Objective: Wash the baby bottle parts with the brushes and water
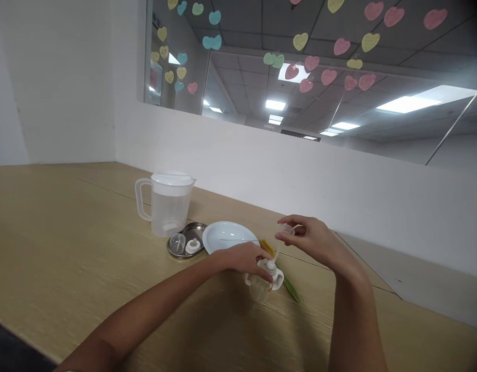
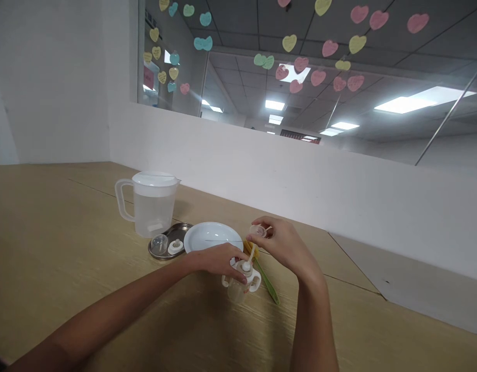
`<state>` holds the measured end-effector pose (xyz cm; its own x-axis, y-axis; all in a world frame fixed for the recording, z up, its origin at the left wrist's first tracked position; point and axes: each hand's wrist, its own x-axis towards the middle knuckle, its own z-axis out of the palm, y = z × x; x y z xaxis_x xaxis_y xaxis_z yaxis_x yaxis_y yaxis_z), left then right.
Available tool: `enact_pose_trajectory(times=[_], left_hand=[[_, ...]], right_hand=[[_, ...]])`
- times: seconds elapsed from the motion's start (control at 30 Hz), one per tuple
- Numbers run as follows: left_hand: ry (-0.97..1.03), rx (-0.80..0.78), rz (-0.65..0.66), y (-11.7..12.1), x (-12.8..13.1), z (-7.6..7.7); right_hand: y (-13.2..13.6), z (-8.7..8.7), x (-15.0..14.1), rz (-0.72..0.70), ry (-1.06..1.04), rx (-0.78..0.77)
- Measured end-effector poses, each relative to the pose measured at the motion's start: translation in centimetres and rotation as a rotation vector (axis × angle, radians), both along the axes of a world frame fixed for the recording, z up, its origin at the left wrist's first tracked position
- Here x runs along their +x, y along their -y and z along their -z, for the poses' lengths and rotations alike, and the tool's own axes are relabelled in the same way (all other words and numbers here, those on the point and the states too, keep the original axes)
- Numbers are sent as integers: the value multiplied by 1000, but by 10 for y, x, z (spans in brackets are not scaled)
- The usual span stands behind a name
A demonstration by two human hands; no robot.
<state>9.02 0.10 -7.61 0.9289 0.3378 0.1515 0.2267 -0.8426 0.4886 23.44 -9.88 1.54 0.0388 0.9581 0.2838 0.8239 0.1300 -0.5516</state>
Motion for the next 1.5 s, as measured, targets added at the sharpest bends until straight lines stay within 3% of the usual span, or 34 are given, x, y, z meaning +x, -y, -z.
enact_pose_trajectory(times=[0.27, 0.57, 0.83, 1.2, 1.5], left_hand=[[11, 15, 5, -1, 0, 1], [-42, 19, -49, -1, 0, -2], [21, -32, -4, -4, 0, 5], [-23, -52, -56, -3, 0, 2], [-40, -38, -75, -1, 0, 2]], right_hand=[[-8, 4, 2, 22, 35, -70], [-22, 17, 12, -127, 90, -267], [-29, 23, 8, -23, 267, -363], [-44, 35, -8, 46, 521, -447], [-39, 32, -14, 64, 464, -467]])
